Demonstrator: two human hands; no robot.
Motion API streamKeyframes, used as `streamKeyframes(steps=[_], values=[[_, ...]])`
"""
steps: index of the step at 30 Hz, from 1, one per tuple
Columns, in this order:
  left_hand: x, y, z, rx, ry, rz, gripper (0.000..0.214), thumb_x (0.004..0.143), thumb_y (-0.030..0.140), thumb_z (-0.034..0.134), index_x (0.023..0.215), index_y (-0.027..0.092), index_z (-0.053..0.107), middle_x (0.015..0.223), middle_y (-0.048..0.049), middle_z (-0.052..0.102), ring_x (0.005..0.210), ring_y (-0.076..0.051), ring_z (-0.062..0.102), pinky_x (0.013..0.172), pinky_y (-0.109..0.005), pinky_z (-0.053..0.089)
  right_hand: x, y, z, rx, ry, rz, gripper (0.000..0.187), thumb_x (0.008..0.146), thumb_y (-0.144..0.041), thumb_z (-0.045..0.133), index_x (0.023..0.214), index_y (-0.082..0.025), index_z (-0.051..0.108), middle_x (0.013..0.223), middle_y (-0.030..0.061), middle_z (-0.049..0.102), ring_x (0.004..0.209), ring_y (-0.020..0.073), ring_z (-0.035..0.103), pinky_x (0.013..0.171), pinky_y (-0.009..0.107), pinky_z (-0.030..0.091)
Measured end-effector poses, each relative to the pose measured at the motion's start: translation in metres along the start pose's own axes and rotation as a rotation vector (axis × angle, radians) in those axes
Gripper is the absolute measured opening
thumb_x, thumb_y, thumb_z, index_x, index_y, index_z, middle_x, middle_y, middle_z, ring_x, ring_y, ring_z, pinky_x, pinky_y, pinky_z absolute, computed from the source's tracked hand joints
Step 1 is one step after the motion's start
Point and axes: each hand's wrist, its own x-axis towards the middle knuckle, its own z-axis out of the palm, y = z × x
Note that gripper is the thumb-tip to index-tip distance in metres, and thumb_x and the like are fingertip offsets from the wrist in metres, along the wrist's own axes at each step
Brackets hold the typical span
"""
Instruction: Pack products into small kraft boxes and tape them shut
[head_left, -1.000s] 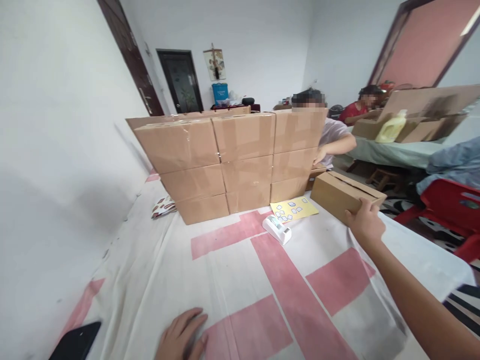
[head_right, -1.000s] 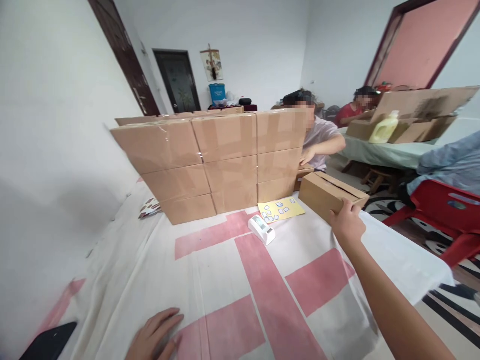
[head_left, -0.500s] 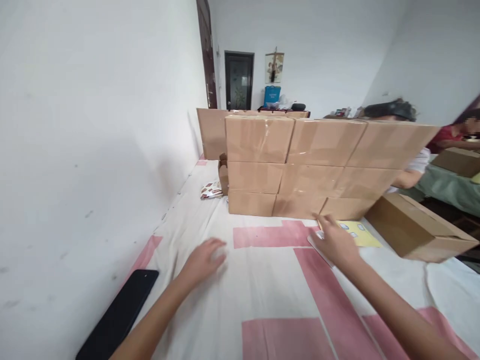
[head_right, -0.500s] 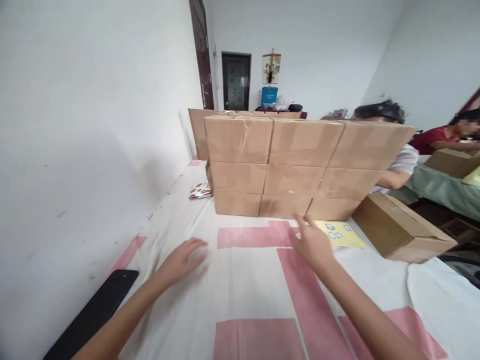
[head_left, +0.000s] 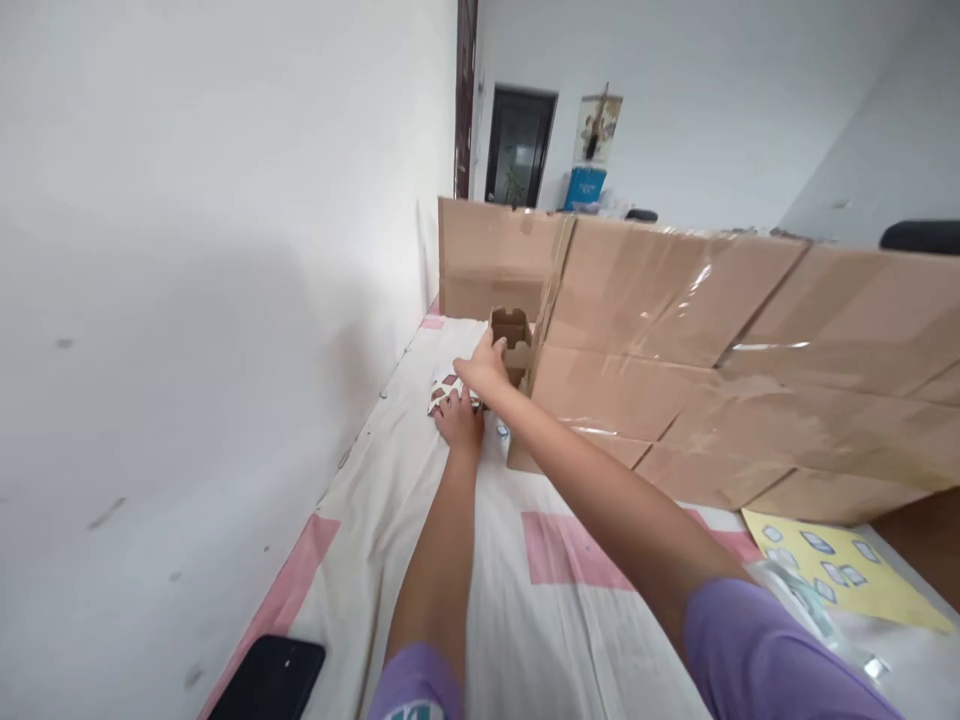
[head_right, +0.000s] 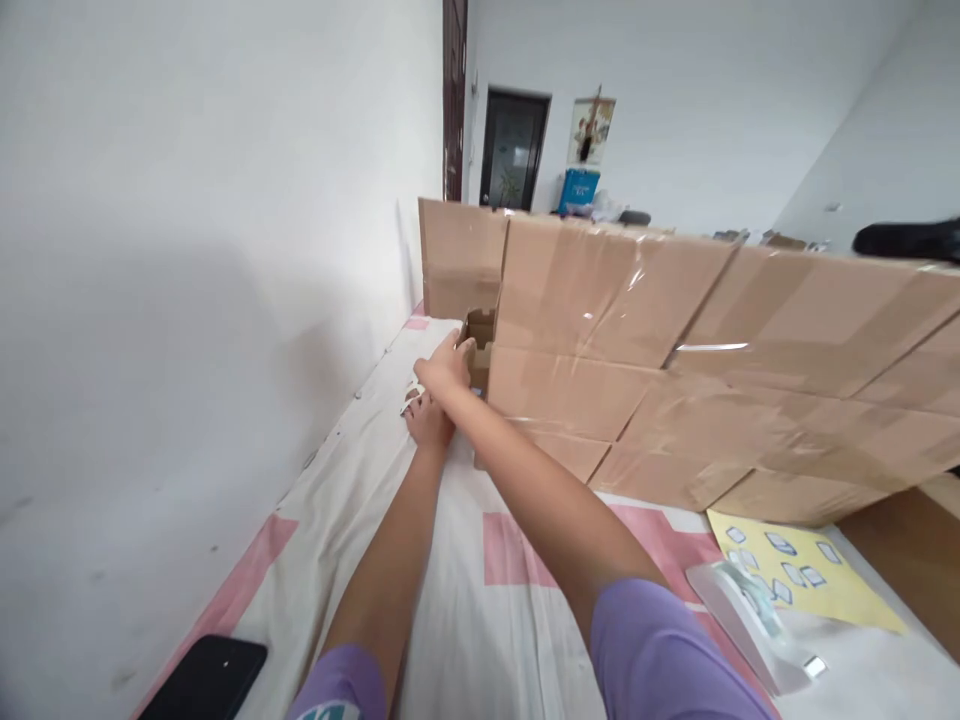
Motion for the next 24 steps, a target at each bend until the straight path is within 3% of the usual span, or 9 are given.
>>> streamKeyframes(steps=[4, 8, 11, 14, 18, 24], values=[[0.011, -0.012, 0.016, 0.027, 0.001, -0.041, 0.052, 0.095, 0.035, 0.057, 0.145, 0.025, 0.048, 0.146, -0.0121, 0.052, 0.137, -0.032, 0.042, 0.112, -0.055, 0.037, 0.033, 0.023, 0.024, 0.089, 0.102, 0.088, 0.097, 0.073, -0.014, 0.064, 0.159, -0.009, 0.018, 0.164, 0.0285, 0.012, 0.141, 0.0378, 0.044, 0.106, 0.048, 0.047], [0.012, -0.013, 0.016, 0.009, 0.017, -0.083, 0.053, 0.093, 0.034, 0.055, 0.146, 0.03, 0.048, 0.148, -0.0101, 0.053, 0.138, -0.032, 0.039, 0.11, -0.054, 0.038, 0.038, 0.027, 0.03, 0.021, 0.168, 0.121, 0.079, 0.083, -0.014, 0.057, 0.154, -0.007, 0.024, 0.158, 0.0279, 0.022, 0.128, 0.034, 0.056, 0.103, 0.045, 0.048], [0.009, -0.012, 0.014, -0.036, 0.019, -0.097, 0.049, 0.094, 0.028, 0.055, 0.142, 0.032, 0.051, 0.151, -0.0079, 0.05, 0.141, -0.032, 0.038, 0.109, -0.059, 0.039, 0.033, 0.02, 0.027, -0.051, 0.216, 0.108, 0.051, 0.09, -0.017, 0.052, 0.139, -0.011, 0.041, 0.148, 0.0245, 0.035, 0.108, 0.031, 0.065, 0.095, 0.046, 0.051], [0.008, -0.009, 0.012, -0.105, 0.029, -0.093, 0.045, 0.096, 0.026, 0.054, 0.14, 0.028, 0.052, 0.154, -0.0083, 0.047, 0.146, -0.033, 0.033, 0.111, -0.063, 0.037, 0.023, 0.017, 0.023, -0.084, 0.249, 0.086, 0.031, 0.092, -0.016, 0.05, 0.123, -0.015, 0.047, 0.134, 0.019, 0.046, 0.1, 0.0286, 0.067, 0.089, 0.045, 0.052], [0.011, -0.006, 0.007, -0.23, 0.085, -0.093, 0.041, 0.096, 0.036, 0.058, 0.135, 0.024, 0.056, 0.153, -0.0093, 0.045, 0.142, -0.031, 0.041, 0.113, -0.058, 0.039, 0.006, 0.023, 0.021, -0.091, 0.234, -0.011, 0.022, 0.093, -0.018, 0.048, 0.115, -0.017, 0.046, 0.125, 0.0154, 0.048, 0.094, 0.0265, 0.066, 0.085, 0.043, 0.052], [0.035, -0.02, 0.003, -0.428, 0.243, -0.355, 0.046, 0.095, 0.041, 0.061, 0.136, 0.02, 0.054, 0.143, -0.0122, 0.052, 0.127, -0.029, 0.054, 0.106, -0.055, 0.048, -0.007, 0.031, 0.019, -0.042, 0.21, -0.1, 0.022, 0.093, -0.018, 0.046, 0.115, -0.017, 0.046, 0.122, 0.0144, 0.047, 0.09, 0.0238, 0.065, 0.08, 0.038, 0.051]])
